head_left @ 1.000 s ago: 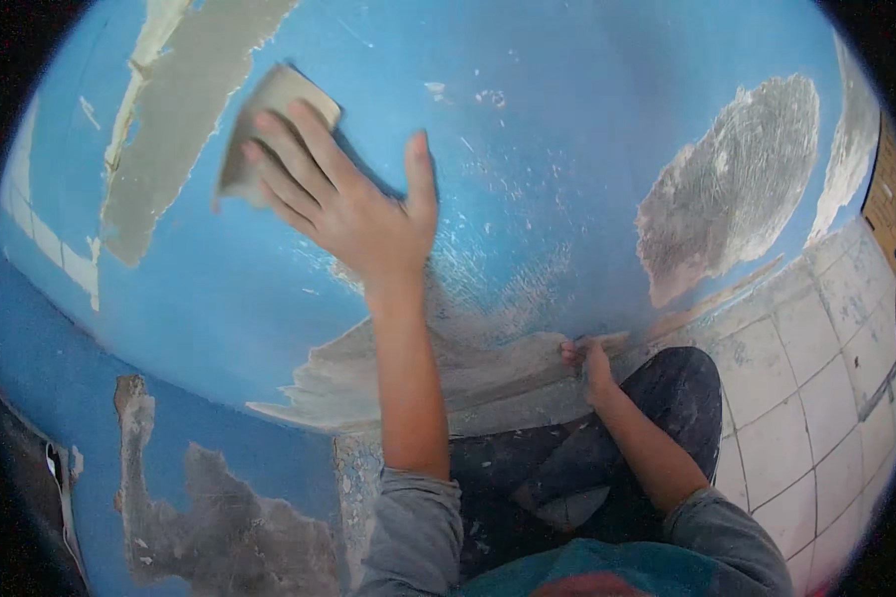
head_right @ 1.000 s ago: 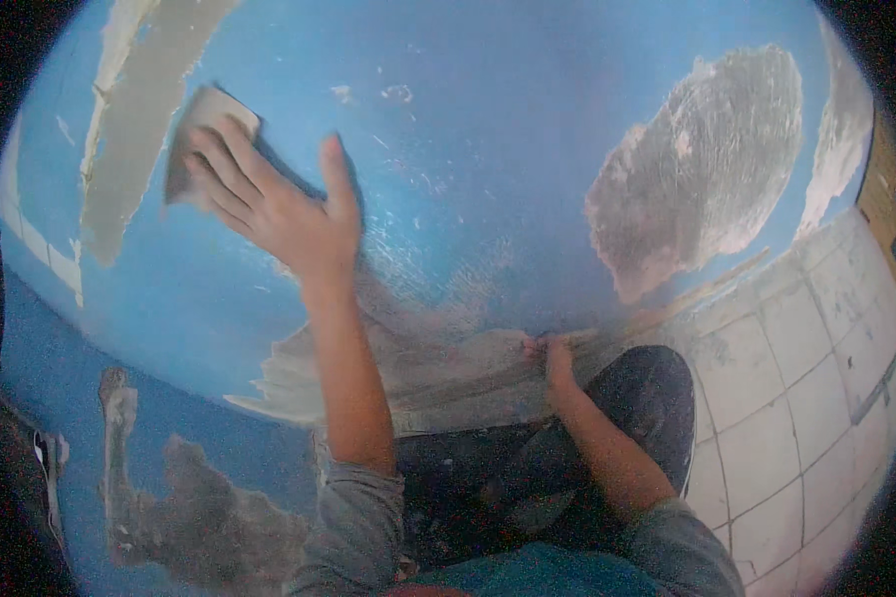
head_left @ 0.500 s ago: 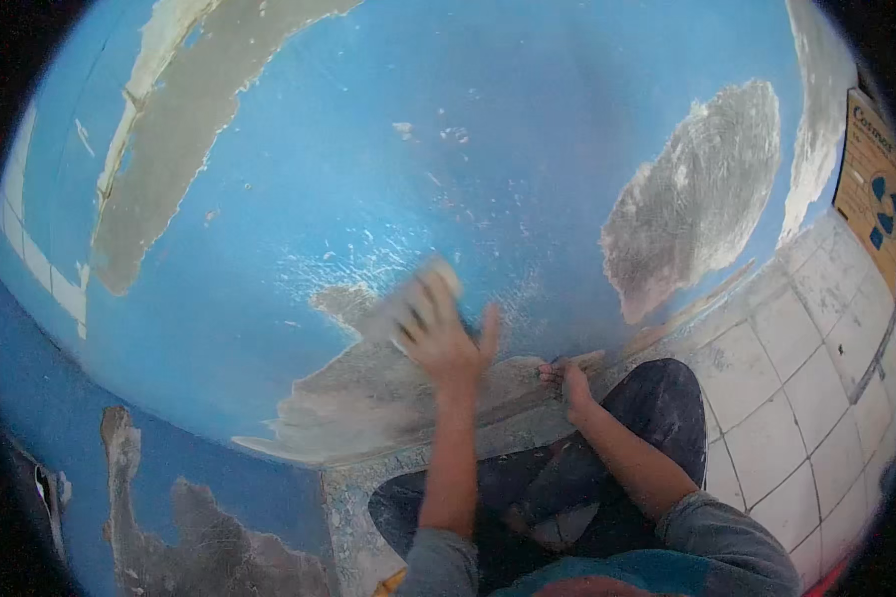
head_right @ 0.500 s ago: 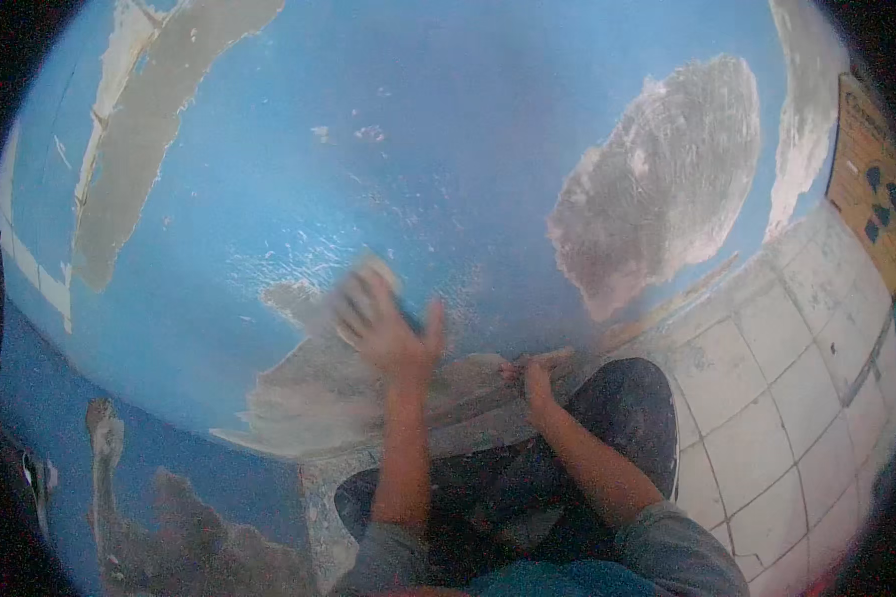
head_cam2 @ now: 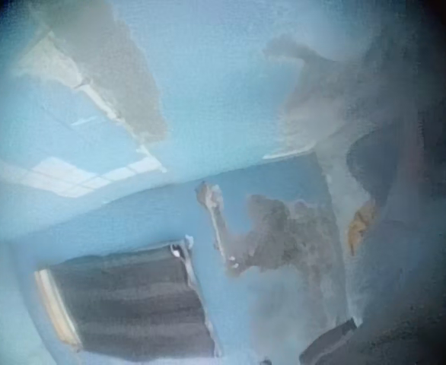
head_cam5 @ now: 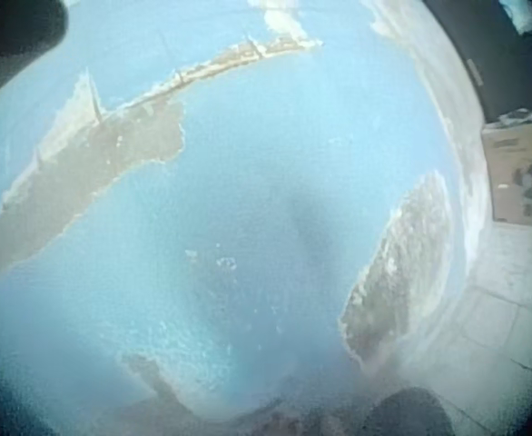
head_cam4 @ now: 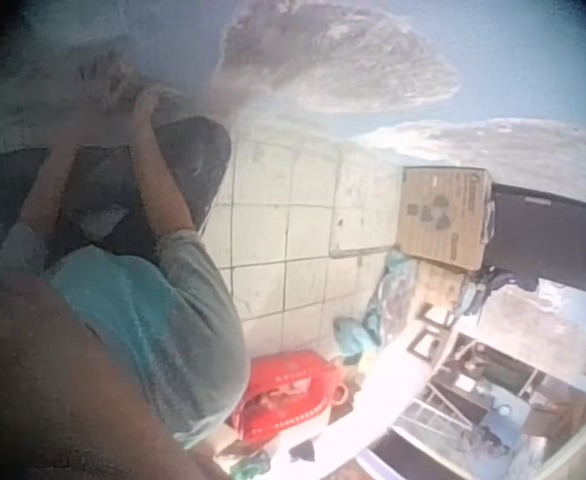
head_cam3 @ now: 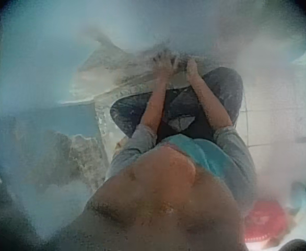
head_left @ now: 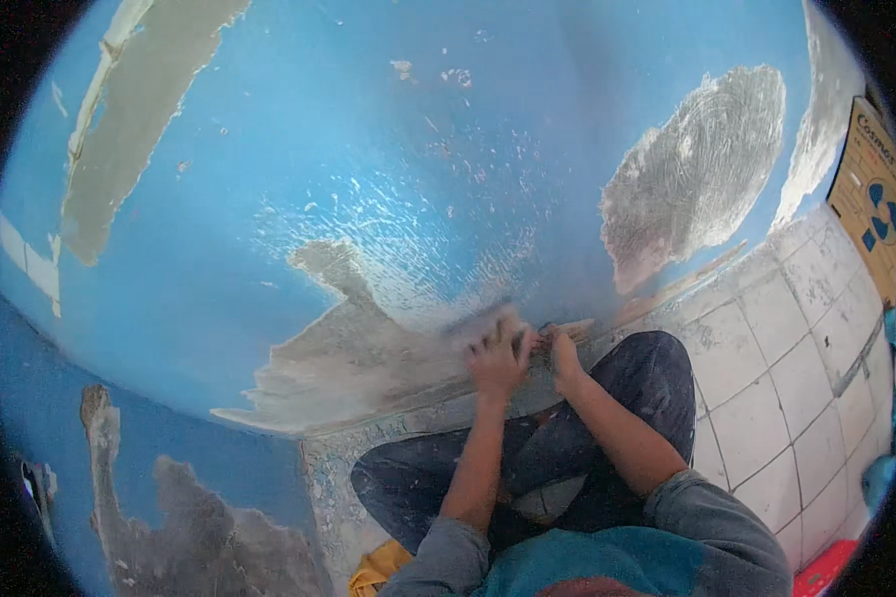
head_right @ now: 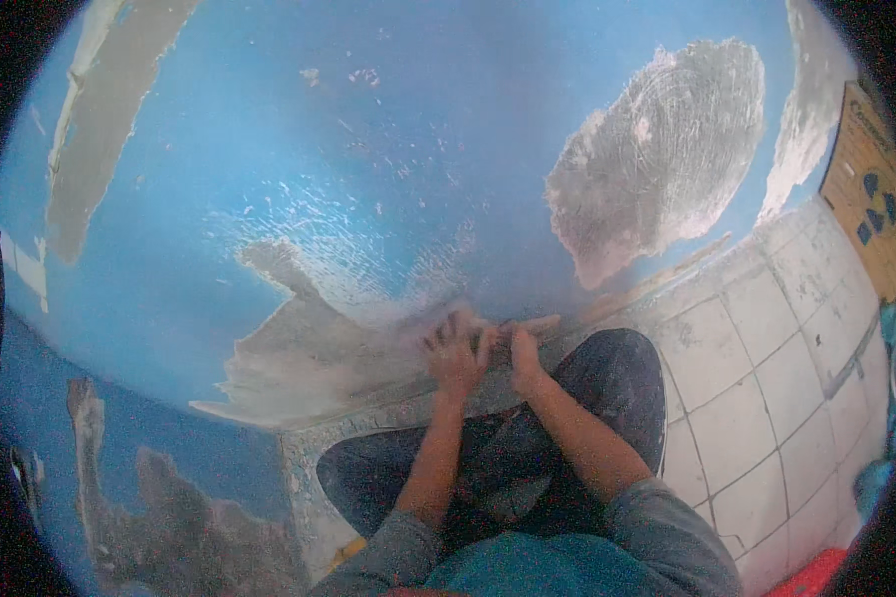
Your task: The person sands the surface of a blue wall by hand with a piece of sandpaper, moving it in circular and back-and-forth motions to smooth the plaster and remove loose paint.
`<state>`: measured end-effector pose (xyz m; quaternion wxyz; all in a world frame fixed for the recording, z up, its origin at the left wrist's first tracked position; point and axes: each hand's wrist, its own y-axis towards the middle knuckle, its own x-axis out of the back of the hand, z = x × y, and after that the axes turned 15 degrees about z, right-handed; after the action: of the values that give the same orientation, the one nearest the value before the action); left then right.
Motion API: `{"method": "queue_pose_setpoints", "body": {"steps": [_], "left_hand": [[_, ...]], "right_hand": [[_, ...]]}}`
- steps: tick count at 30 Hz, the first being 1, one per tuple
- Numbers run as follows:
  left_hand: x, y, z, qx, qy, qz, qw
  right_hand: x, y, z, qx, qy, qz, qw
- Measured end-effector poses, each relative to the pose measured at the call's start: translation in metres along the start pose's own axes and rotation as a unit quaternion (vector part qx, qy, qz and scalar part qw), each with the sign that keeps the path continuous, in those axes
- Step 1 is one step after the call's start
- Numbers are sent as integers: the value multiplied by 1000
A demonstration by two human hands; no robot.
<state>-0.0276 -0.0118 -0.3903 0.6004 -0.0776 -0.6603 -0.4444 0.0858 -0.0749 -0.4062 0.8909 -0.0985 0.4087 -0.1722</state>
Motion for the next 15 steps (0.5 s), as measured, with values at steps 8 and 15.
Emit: {"method": "queue_pose_setpoints", "body": {"steps": [8,15], "left_hand": [[135,119,5,44,18,-165,985],[205,178,23,52,43,-331,941]], "right_hand": [[12,2,0,42,18,3,999],[8,1,-6,-4,21,-28,999]]}}
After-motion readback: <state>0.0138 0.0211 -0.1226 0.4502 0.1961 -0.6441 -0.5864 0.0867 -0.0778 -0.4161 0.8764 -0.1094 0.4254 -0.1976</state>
